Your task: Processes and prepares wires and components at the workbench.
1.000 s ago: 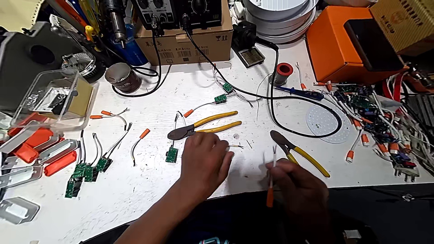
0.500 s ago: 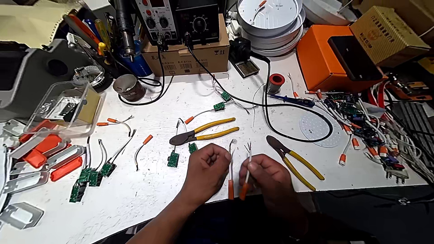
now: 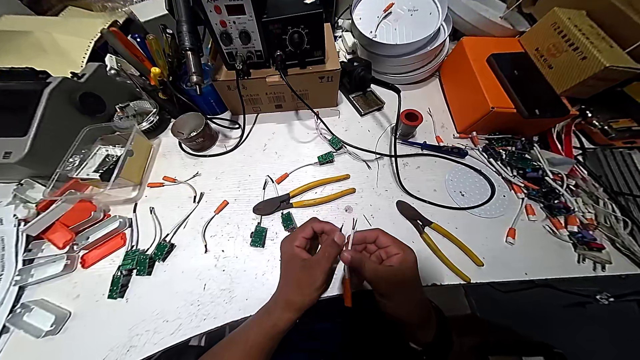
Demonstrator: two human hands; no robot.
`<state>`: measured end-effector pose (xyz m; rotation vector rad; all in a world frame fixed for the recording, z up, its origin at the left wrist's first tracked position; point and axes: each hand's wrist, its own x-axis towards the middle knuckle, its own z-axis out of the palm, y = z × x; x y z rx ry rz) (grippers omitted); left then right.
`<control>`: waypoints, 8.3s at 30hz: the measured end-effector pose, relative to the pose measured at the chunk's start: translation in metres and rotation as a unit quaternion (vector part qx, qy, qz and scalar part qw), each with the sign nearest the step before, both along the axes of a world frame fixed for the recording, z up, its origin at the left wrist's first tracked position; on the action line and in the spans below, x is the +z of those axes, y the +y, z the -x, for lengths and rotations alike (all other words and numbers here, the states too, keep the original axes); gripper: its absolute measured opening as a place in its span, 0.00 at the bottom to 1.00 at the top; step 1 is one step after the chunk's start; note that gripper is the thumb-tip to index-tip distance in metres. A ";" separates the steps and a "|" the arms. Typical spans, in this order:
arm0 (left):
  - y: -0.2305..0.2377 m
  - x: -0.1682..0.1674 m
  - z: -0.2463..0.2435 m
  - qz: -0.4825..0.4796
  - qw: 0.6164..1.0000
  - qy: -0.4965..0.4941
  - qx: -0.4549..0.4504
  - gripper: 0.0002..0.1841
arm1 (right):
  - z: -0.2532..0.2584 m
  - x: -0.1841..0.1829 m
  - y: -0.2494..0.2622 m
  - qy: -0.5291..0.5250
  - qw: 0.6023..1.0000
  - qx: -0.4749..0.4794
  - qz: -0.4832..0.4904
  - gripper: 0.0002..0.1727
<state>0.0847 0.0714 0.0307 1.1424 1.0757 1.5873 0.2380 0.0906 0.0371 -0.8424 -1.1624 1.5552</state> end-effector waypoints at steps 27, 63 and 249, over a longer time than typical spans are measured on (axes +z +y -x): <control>0.002 0.001 0.020 0.084 0.987 -0.044 -0.131 0.04 | -0.008 -0.001 0.001 -0.021 0.997 0.022 -0.071 0.09; 0.000 0.006 0.018 0.081 0.991 -0.009 -0.103 0.03 | -0.011 0.006 0.006 -0.038 0.998 0.053 0.010 0.10; -0.001 0.003 0.006 0.096 0.978 -0.168 -0.082 0.09 | -0.008 -0.014 -0.017 -0.300 0.889 -0.058 -0.342 0.16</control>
